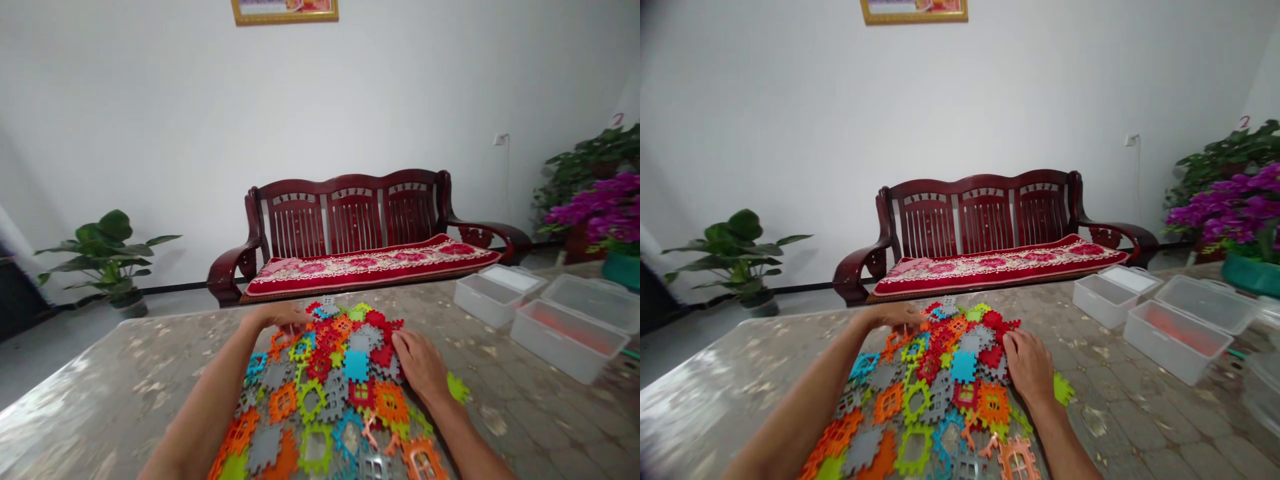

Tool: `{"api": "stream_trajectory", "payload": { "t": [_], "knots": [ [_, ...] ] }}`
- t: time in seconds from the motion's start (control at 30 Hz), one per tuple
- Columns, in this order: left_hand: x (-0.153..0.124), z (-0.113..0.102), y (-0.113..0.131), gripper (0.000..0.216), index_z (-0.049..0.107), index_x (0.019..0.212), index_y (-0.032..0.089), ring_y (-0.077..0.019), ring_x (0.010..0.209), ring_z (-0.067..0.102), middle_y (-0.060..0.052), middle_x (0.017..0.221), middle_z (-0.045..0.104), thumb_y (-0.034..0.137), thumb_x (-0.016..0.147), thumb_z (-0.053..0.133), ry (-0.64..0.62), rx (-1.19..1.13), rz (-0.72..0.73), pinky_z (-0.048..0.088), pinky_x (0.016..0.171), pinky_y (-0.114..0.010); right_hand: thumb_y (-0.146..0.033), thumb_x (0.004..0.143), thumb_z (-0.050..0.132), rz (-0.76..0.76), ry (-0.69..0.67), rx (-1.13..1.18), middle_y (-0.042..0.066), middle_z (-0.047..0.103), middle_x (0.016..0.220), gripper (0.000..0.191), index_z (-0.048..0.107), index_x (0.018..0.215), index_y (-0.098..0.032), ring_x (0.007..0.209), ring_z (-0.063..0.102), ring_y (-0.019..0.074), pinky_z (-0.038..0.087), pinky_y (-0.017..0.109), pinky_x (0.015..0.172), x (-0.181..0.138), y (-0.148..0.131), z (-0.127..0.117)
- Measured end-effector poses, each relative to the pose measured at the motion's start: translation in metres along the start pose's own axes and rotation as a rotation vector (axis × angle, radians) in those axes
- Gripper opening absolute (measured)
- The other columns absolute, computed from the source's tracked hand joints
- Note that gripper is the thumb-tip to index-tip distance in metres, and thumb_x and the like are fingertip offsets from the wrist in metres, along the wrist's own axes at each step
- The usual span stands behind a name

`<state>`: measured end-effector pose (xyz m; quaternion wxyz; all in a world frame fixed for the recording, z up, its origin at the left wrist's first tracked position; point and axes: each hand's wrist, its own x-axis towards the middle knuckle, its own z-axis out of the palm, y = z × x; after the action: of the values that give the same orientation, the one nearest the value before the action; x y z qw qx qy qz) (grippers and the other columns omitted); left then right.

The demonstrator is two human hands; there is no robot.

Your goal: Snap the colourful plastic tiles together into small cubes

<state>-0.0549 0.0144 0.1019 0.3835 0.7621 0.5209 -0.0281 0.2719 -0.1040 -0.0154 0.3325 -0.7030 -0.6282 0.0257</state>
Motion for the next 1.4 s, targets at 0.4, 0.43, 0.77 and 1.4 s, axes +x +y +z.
{"api": "stream_trajectory", "payload": {
  "t": [0.4, 0.43, 0.77, 1.4],
  "knots": [
    [0.094, 0.025, 0.013, 0.041, 0.069, 0.101, 0.022, -0.0218, 0.112, 0.060, -0.006, 0.114, 0.072, 0.050, 0.091, 0.040, 0.455, 0.188, 0.238, 0.043, 0.095, -0.030, -0.036, 0.100, 0.035, 0.032, 0.001, -0.034, 0.007, 0.070, 0.127, 0.042, 0.069, 0.122, -0.025, 0.117, 0.061, 0.0255, 0.043, 0.041, 0.104, -0.001, -0.009, -0.005],
    [0.099, 0.030, 0.011, 0.038, 0.069, 0.102, 0.024, -0.0222, 0.117, 0.059, -0.005, 0.117, 0.072, 0.048, 0.091, 0.042, 0.465, 0.191, 0.236, 0.041, 0.099, -0.031, -0.036, 0.100, 0.036, 0.029, -0.002, -0.044, 0.007, 0.069, 0.128, 0.042, 0.069, 0.122, -0.024, 0.118, 0.061, 0.0255, 0.043, 0.041, 0.104, -0.001, -0.010, -0.006],
    [0.091, 0.057, -0.008, 0.030, 0.056, 0.064, 0.020, -0.0198, 0.076, 0.060, -0.003, 0.073, 0.065, 0.044, 0.082, 0.051, 0.604, 0.074, 0.242, 0.047, 0.077, -0.031, -0.037, 0.101, 0.038, 0.018, -0.079, -0.166, 0.010, 0.066, 0.133, 0.042, 0.067, 0.127, -0.021, 0.121, 0.059, 0.0278, 0.043, 0.042, 0.103, -0.001, -0.018, -0.009],
    [-0.006, 0.114, 0.016, 0.042, 0.066, 0.120, 0.020, -0.0248, 0.120, 0.060, -0.011, 0.127, 0.068, 0.043, 0.092, 0.044, 0.894, -0.256, 0.263, 0.045, 0.104, -0.040, -0.043, 0.102, 0.030, 0.141, -0.177, -0.122, 0.014, 0.064, 0.136, 0.052, 0.057, 0.138, -0.017, 0.124, 0.058, 0.0289, 0.040, 0.040, 0.103, 0.005, -0.030, -0.019]
  ]
}}
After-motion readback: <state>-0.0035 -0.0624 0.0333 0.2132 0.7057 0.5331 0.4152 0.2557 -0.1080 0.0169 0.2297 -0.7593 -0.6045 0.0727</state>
